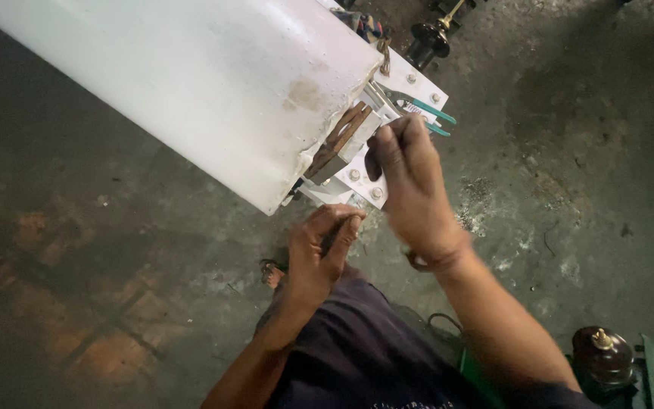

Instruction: The person works on a white cylindrical machine housing mounted on a bolted plate in a workshop. They wipe parts with a cloth in a bucket, pick up small bolts and fittings, position a metal bracket against the housing, and use a spanner and pliers to tighten fasteners while another person assists by holding parts.

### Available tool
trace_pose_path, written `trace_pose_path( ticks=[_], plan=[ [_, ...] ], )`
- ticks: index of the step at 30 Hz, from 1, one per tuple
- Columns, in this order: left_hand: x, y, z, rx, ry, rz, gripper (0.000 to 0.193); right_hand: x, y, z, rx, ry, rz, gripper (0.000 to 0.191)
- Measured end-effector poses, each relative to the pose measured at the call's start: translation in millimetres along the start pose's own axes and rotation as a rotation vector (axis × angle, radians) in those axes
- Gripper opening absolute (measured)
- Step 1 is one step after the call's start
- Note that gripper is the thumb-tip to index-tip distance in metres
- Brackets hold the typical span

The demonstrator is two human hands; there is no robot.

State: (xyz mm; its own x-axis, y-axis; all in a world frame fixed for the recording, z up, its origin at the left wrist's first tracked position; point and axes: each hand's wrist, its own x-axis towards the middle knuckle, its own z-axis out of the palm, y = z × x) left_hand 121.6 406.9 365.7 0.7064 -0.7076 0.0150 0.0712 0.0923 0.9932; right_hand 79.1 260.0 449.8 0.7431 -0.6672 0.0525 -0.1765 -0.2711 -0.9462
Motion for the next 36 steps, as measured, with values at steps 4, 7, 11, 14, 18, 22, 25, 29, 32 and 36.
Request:
trace_pose_path(
  ticks=[4,7,11,14,18,22,25,29,32,36],
  plan=[
    [6,-1,4,-0.114,-0.019,-0.015,0.012,7,-2,-13,0.658,-0.251,0.386,0.019],
    [8,-4,14,-0.234,-0.027,0.040,0.013,6,-4,-8,0.472,-0.212,0.134,0.023],
    [8,-11,18,-0.180,-0.052,0.063,0.013,1,-9,4,-0.442,0.126,-0.299,0.018],
    [4,-16,16,-0.237,-0.055,0.034,0.013,-3,-11,5,-0.841,0.162,-0.553,0.009],
    [2,-17,13,-0.286,-0.049,0.030,0.014,-3,-6,3,-0.793,0.130,-0.518,0.012],
    [5,-10,14,-0.298,-0.025,0.018,0.014,9,2,-6,0.177,-0.175,0.016,0.027],
    [9,-3,17,-0.207,-0.023,-0.096,0.015,13,5,-11,0.360,-0.244,0.219,0.028],
    [11,2,23,-0.304,-0.057,-0.038,0.015,7,5,-4,-0.123,0.005,-0.257,0.016],
    [7,0,25,-0.252,-0.044,-0.051,0.013,1,0,0,-0.760,0.222,-0.609,0.009],
    [-2,-7,21,-0.241,-0.026,0.027,0.014,2,-6,-7,-0.971,0.157,-0.707,0.008]
  ],
)
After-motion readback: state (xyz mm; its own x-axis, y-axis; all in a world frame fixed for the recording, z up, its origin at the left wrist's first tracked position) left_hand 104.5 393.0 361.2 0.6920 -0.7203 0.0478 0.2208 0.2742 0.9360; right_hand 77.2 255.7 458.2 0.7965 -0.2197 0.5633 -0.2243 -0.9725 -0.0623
